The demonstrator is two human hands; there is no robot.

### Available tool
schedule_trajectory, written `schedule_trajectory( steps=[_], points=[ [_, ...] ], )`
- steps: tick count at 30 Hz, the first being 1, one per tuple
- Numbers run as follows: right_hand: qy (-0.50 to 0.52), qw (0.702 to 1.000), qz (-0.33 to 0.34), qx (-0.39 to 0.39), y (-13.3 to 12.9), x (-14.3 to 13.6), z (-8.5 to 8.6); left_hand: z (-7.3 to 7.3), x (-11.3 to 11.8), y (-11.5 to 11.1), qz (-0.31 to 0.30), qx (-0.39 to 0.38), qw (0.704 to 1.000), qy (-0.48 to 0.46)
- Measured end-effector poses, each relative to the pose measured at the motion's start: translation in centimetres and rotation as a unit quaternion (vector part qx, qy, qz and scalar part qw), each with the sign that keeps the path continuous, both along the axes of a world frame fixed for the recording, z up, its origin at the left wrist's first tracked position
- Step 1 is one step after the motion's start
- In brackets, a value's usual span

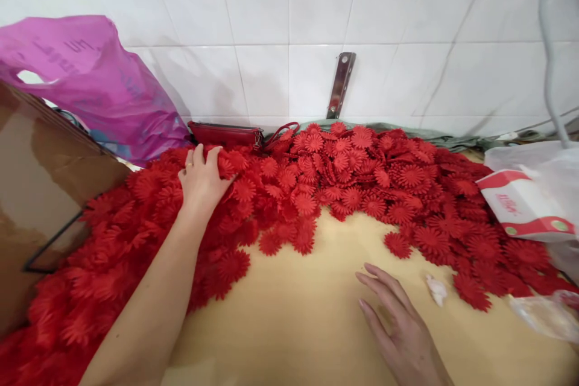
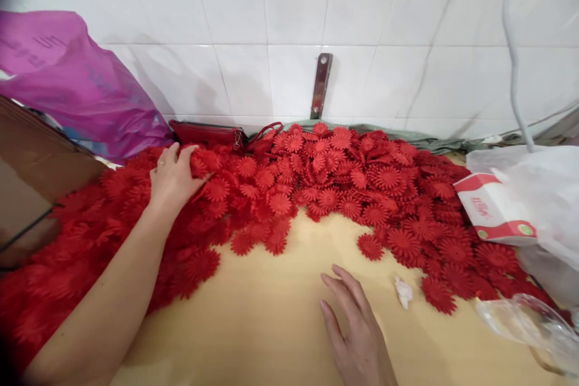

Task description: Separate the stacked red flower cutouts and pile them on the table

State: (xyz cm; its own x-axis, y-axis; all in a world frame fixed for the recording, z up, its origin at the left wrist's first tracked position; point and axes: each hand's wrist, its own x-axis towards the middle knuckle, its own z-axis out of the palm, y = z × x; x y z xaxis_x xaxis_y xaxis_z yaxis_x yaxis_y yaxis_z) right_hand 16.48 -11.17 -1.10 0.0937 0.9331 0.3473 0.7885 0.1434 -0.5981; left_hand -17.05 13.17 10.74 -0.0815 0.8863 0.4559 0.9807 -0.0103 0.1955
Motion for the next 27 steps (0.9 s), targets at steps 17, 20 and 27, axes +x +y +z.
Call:
schedule_trajectory(
  steps=[17,20,27],
  points=[
    [-0.109,0.986,-0.021,0.123,3.3,4.7,0.6,5.0,18.1,-13.0,-0.474,-0.039,0.855,-0.208],
    [-0.193,0.973,-0.063,0.109,4.3,8.2,-0.2,-1.8,23.0,-13.9,-0.521,-0.171,0.803,-0.234],
    [-0.345,0.935,-0.065,0.049,6.6,9.5,-0.7,-10.7,23.7,-12.5,-0.49,-0.227,0.772,-0.335]
  ],
)
